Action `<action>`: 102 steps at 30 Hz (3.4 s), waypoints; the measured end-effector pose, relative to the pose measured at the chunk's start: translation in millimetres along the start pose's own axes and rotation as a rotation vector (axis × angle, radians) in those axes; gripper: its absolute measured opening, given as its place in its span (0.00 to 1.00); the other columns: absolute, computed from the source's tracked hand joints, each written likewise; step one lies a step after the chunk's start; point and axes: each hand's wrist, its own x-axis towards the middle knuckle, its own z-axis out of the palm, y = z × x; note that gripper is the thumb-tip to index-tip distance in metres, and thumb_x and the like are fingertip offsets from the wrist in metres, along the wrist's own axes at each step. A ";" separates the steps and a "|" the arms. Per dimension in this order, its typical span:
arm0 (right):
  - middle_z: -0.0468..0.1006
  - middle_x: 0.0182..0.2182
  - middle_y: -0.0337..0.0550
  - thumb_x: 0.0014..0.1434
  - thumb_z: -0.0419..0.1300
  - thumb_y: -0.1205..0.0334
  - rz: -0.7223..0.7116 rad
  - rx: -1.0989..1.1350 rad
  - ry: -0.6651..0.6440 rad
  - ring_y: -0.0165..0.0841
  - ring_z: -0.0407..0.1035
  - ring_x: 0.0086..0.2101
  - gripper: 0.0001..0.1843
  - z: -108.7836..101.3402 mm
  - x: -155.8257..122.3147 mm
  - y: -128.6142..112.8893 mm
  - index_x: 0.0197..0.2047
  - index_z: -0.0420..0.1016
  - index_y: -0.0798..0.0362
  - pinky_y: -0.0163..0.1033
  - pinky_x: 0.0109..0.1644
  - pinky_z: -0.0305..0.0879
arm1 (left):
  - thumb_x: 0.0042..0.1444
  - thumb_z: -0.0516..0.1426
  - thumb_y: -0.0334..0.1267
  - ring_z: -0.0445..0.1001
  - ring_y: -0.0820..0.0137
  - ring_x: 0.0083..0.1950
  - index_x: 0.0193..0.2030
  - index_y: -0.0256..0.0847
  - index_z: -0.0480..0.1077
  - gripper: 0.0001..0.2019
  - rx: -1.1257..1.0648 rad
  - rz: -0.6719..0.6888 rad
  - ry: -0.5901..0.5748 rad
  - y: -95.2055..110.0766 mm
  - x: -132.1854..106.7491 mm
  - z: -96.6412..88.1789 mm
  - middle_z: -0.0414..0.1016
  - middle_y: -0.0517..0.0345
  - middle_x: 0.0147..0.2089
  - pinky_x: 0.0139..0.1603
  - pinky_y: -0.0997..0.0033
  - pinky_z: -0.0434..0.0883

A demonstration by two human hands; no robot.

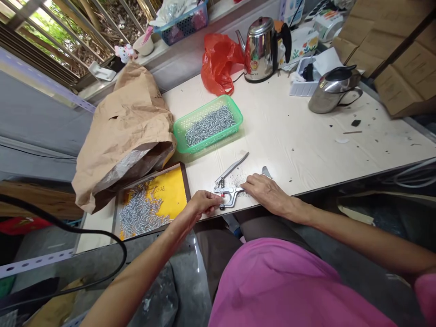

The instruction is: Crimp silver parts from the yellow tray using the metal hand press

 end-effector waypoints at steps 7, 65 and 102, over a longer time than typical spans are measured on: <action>0.72 0.41 0.48 0.65 0.51 0.68 -0.028 0.075 -0.042 0.35 0.66 0.39 0.09 -6.7 -0.4 5.6 0.45 0.72 0.54 0.41 0.42 0.61 | 0.31 0.70 0.52 0.56 0.82 0.14 0.20 0.35 0.72 0.21 0.029 -0.051 -0.076 2.3 -7.2 4.1 0.66 0.63 0.16 0.14 0.78 0.47; 0.73 0.44 0.54 0.59 0.63 0.55 -0.122 -0.051 -0.154 0.41 0.65 0.44 0.20 -30.5 36.7 48.2 0.50 0.72 0.60 0.40 0.45 0.58 | 0.60 0.57 0.42 0.68 0.57 0.52 0.54 0.36 0.67 0.18 0.987 0.938 0.505 21.5 18.9 62.4 0.71 0.44 0.51 0.51 0.55 0.70; 0.75 0.36 0.51 0.66 0.50 0.65 -0.300 0.047 0.427 0.39 0.66 0.39 0.12 -60.6 163.0 -19.8 0.42 0.74 0.57 0.43 0.43 0.61 | 0.62 0.48 0.35 0.68 0.58 0.46 0.35 0.36 0.76 0.15 0.967 0.321 1.083 -82.1 -14.0 -167.4 0.74 0.44 0.39 0.44 0.61 0.67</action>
